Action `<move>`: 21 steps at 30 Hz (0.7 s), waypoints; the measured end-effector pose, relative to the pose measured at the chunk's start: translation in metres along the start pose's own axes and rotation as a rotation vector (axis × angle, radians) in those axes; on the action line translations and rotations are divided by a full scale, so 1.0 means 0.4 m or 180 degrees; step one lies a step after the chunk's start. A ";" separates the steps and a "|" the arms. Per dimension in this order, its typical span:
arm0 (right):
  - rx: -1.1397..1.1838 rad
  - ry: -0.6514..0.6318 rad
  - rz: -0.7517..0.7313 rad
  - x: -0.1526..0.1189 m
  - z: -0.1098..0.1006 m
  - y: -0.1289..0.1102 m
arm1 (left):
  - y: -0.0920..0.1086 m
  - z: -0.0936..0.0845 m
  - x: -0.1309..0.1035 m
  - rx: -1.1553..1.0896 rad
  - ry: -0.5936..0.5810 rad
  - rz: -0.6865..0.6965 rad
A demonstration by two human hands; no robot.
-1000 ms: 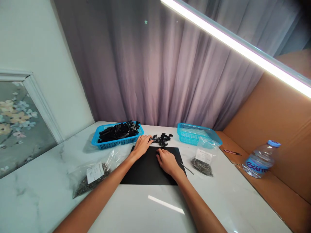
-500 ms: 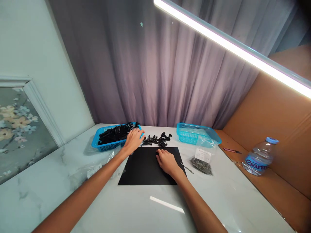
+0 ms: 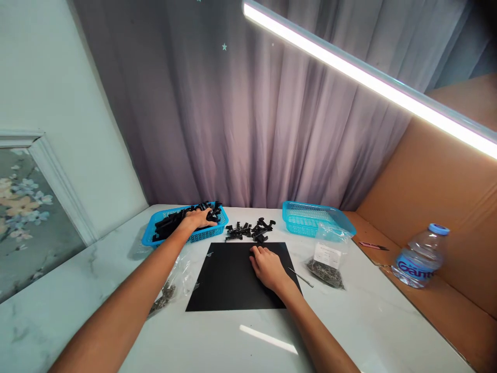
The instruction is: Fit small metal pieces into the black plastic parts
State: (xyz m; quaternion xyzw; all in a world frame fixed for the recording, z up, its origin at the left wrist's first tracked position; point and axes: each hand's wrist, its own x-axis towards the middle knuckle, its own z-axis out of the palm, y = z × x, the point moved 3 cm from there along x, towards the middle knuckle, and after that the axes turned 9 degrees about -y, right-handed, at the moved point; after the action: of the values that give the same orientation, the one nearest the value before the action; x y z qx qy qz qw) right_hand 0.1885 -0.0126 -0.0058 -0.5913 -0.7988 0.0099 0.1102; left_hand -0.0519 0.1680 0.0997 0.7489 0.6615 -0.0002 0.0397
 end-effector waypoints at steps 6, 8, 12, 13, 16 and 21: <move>-0.0043 0.0026 -0.0008 0.004 0.000 -0.001 | 0.050 0.023 0.048 0.0146 -0.0354 -0.0451; -0.0066 0.0020 -0.0010 0.006 0.002 0.001 | 0.054 0.031 0.060 0.0135 -0.0403 -0.0541; -0.0108 0.0002 -0.0010 0.008 0.007 0.002 | 0.050 0.036 0.088 0.0119 -0.0486 -0.0611; -0.0114 -0.0004 -0.0011 0.008 0.008 0.002 | 0.048 0.036 0.096 0.0121 -0.0504 -0.0617; -0.0127 -0.0020 -0.0013 0.007 0.011 0.001 | 0.049 0.042 0.120 0.0110 -0.0525 -0.0608; -0.0152 -0.0017 -0.0014 0.006 0.013 0.001 | 0.070 0.064 0.142 0.0014 -0.0295 -0.0329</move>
State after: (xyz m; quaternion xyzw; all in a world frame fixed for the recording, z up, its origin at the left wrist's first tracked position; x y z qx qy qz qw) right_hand 0.1874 -0.0096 -0.0107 -0.5920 -0.8004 -0.0079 0.0939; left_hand -0.0157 0.2194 0.0727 0.7130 0.6968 -0.0383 0.0686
